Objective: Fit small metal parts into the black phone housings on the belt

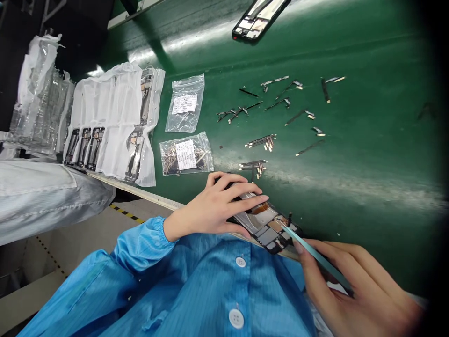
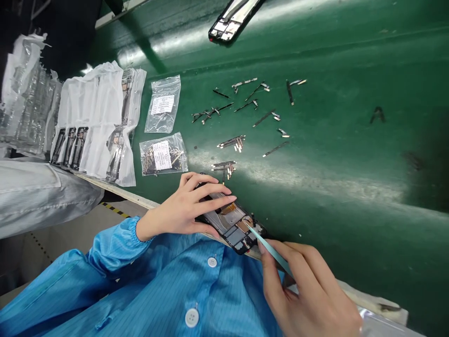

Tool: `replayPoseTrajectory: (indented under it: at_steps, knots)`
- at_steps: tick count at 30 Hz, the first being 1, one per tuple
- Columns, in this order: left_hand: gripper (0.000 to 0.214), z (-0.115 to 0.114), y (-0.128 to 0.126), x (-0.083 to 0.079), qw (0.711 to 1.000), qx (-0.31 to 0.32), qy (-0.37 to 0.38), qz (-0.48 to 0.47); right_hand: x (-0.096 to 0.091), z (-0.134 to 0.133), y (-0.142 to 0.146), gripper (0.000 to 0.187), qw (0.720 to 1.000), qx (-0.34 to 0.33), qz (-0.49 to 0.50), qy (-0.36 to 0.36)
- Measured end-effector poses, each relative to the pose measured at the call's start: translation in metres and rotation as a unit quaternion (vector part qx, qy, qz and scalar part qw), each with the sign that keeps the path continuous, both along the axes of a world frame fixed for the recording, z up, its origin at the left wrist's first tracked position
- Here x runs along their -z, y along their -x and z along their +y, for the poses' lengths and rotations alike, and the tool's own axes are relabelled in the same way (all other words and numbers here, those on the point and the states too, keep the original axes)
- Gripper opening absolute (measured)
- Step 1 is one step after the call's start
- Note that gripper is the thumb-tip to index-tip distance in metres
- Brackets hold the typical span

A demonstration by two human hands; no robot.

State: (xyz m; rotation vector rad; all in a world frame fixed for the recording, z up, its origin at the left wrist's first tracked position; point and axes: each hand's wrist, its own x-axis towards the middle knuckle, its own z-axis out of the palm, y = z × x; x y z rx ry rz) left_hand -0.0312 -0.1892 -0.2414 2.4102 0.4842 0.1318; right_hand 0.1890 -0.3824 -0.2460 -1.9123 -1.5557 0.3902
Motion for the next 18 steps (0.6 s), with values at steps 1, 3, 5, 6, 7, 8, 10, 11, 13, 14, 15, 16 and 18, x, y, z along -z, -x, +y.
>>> replayPoseTrajectory:
  at_steps: [1, 3, 5, 6, 7, 8, 10, 11, 13, 14, 15, 16, 18]
  knots:
    - [0.076, 0.000, 0.000, 0.000, 1.000, -0.002, 0.004, 0.002, 0.000, 0.000, 0.000, 0.006, 1.000, 0.002, 0.000, -0.002]
    - [0.072, 0.001, -0.002, -0.002, 1.000, -0.005, 0.018, 0.009, -0.001, -0.001, 0.000, 0.005, 1.000, 0.000, -0.007, -0.003]
    - [0.069, 0.002, -0.003, -0.003, 0.999, -0.003, 0.038, 0.018, -0.001, -0.001, -0.001, 0.006, 1.000, -0.007, -0.019, 0.000]
    - [0.068, 0.003, -0.004, -0.004, 0.999, -0.002, 0.045, 0.021, -0.002, -0.001, -0.001, 0.007, 1.000, -0.010, -0.021, -0.001]
    - [0.069, 0.004, -0.004, -0.004, 0.999, -0.001, 0.050, 0.019, -0.002, 0.000, -0.001, 0.007, 1.000, -0.009, -0.017, -0.001]
    - [0.069, 0.005, -0.005, -0.004, 0.998, 0.000, 0.054, 0.016, -0.003, 0.000, 0.000, 0.008, 1.000, -0.007, -0.007, 0.001]
    - [0.068, 0.006, -0.006, -0.003, 0.998, -0.002, 0.064, 0.012, -0.003, 0.002, 0.006, 0.008, 1.000, 0.011, 0.016, 0.004]
    - [0.068, 0.006, -0.006, -0.003, 0.997, -0.005, 0.072, 0.012, -0.003, 0.002, 0.009, 0.007, 0.999, 0.025, 0.021, 0.003]
    - [0.066, 0.007, -0.006, -0.001, 0.996, -0.008, 0.084, 0.016, -0.002, 0.002, 0.018, 0.005, 0.999, 0.050, -0.002, -0.012]
    - [0.066, 0.007, -0.006, 0.000, 0.996, -0.008, 0.082, 0.015, -0.001, 0.001, 0.022, 0.006, 0.998, 0.057, -0.029, -0.023]
    - [0.066, 0.007, -0.005, 0.001, 0.997, -0.006, 0.077, 0.012, 0.001, 0.000, 0.025, 0.008, 0.996, 0.061, -0.048, -0.032]
    - [0.066, 0.007, -0.005, 0.002, 0.998, -0.002, 0.069, 0.006, 0.003, -0.001, 0.028, 0.011, 0.995, 0.061, -0.070, -0.041]
    - [0.067, 0.008, -0.003, 0.004, 0.999, 0.011, 0.042, -0.013, 0.006, -0.003, 0.033, 0.016, 0.990, 0.051, -0.117, -0.058]
